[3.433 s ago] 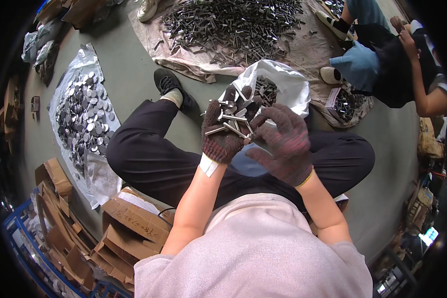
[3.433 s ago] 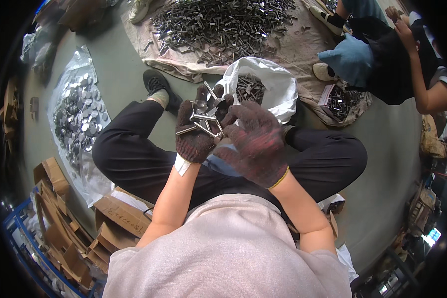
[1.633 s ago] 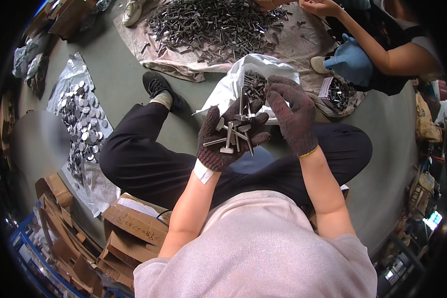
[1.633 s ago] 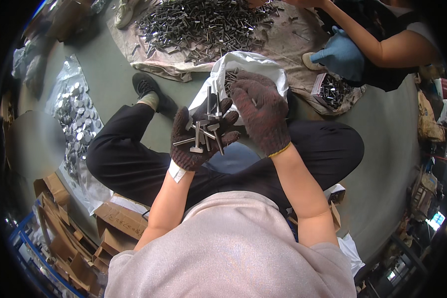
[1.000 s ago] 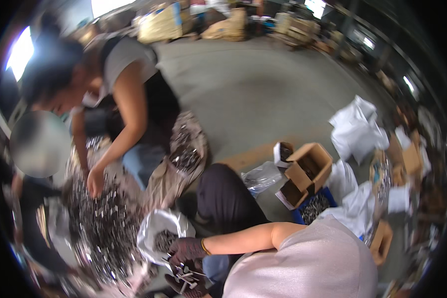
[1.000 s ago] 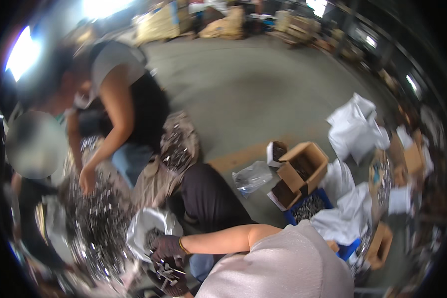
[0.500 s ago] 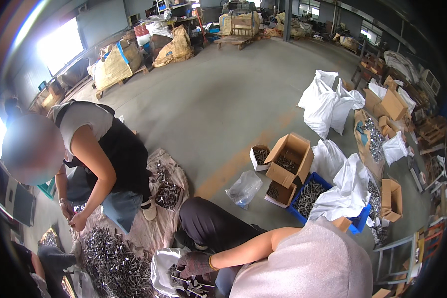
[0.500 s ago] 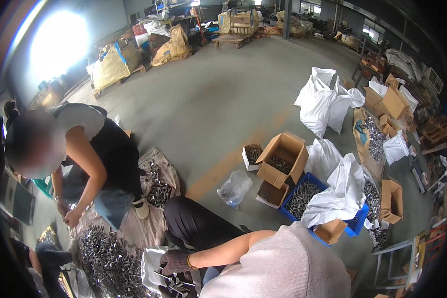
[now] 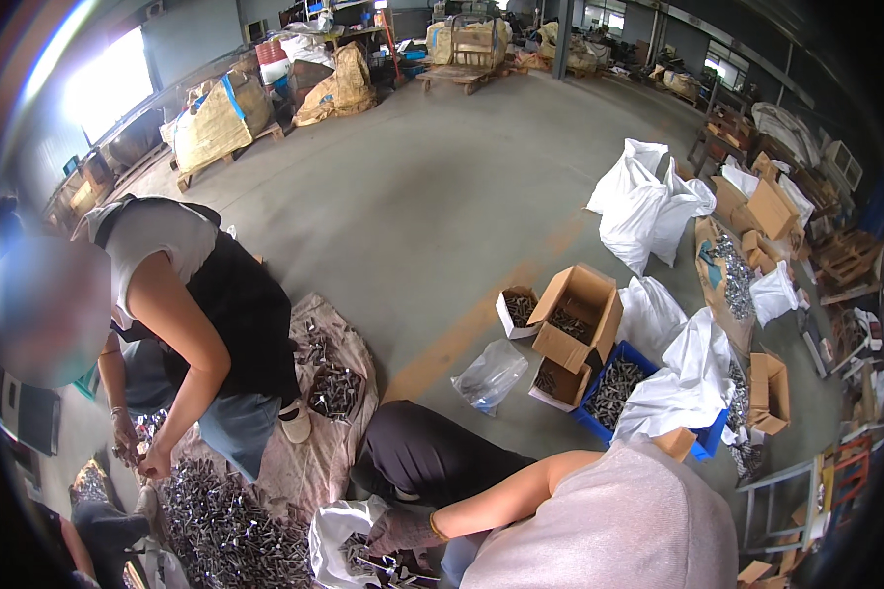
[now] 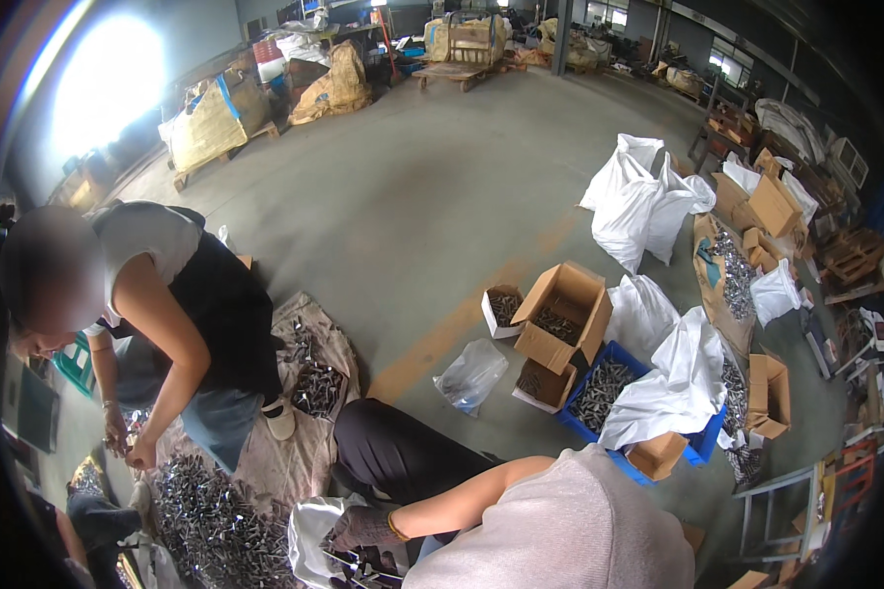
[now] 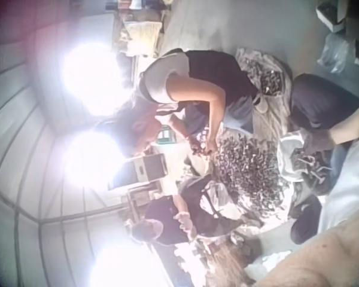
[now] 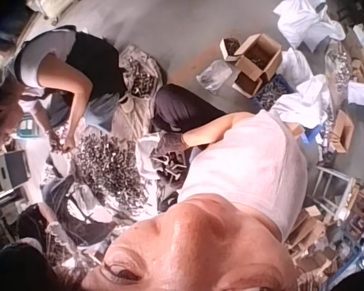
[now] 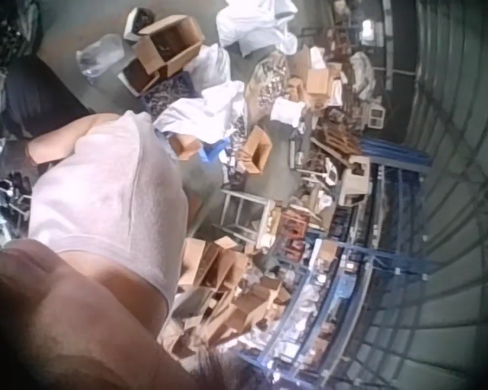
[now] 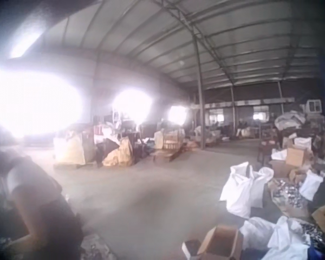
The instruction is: The recorder is sorting and inspecting small metal brackets or clamps on a warehouse floor.
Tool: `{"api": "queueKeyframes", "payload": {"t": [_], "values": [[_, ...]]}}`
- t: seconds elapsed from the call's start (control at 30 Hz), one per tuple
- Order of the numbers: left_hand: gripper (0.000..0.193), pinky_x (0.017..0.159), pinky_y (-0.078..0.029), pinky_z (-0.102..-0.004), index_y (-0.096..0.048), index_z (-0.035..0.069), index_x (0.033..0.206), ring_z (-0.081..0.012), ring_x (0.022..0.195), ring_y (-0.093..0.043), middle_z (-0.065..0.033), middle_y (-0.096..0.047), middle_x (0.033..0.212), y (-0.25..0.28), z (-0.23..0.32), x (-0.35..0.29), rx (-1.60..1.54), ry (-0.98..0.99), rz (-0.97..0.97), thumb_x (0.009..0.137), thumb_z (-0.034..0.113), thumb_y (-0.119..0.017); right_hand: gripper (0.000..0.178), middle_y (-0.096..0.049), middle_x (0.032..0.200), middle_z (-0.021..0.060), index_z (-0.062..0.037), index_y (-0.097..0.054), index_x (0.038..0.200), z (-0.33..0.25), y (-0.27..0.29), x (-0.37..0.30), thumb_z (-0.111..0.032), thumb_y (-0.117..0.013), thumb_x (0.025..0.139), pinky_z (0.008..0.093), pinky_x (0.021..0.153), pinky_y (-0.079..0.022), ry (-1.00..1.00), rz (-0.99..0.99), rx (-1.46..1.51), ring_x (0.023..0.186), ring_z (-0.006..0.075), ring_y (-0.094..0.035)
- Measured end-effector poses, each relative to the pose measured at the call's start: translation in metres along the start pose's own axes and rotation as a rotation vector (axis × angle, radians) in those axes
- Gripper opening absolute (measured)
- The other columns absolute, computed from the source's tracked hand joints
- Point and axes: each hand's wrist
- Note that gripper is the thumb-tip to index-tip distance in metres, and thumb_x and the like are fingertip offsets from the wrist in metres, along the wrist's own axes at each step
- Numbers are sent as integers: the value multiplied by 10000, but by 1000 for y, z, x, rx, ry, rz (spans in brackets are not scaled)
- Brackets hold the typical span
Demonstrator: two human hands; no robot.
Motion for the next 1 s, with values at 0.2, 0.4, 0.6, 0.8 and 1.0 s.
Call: {"api": "queueKeyframes", "payload": {"t": [0.2, 0.4, 0.6, 0.8, 1.0], "values": [[609, 939, -475, -484, -512, 76, 1316, -270, 1076, -585, -124, -587, 1236, -6, 20, 11, -148, 68, 41, 953, 565, -502, 249, -704, 863, 64, -32, -711, 1048, -50, -4, -10, -226, -679, 894, 316, 616, -544, -163, 21, -228, 678, 137, -642], [605, 956, -461, -490, -503, 85, 1332, -266, 1101, -573, -118, -576, 1258, -12, 11, 19, -251, 186, 82, 958, 560, -497, 329, -687, 848, 101, -21, -687, 1095, -11, -1, 12, -254, -688, 863, 324, 388, -551, 146, 66, -394, 523, 221, -633], [601, 973, -447, -496, -493, 94, 1348, -262, 1125, -562, -113, -565, 1281, -20, -7, 17, -337, 297, 86, 962, 555, -492, 322, -685, 822, 81, -34, -706, 1047, -37, -6, -28, -262, -726, 820, 324, 412, -562, -67, 137, -123, 546, 207, -645], [597, 989, -433, -502, -483, 104, 1364, -258, 1150, -550, -108, -555, 1303, -9, -23, -2, -441, 388, 133, 967, 550, -487, 301, -685, 825, 68, -57, -709, 1031, -29, -8, -37, -282, -725, 831, 335, 415, -547, -18, 145, -190, 562, 194, -649], [594, 1006, -420, -507, -473, 113, 1380, -254, 1174, -538, -102, -544, 1326, 7, -27, -18, -583, 450, 162, 972, 545, -481, 359, -700, 926, 108, -68, -689, 1105, -41, -14, -70, -246, -711, 795, 390, 570, -577, -72, 109, -167, 768, 259, -695]]}}
Point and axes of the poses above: each hand's wrist, its own x-axis towards the middle knuckle, its own y-axis out of the back of the hand, z = x × y
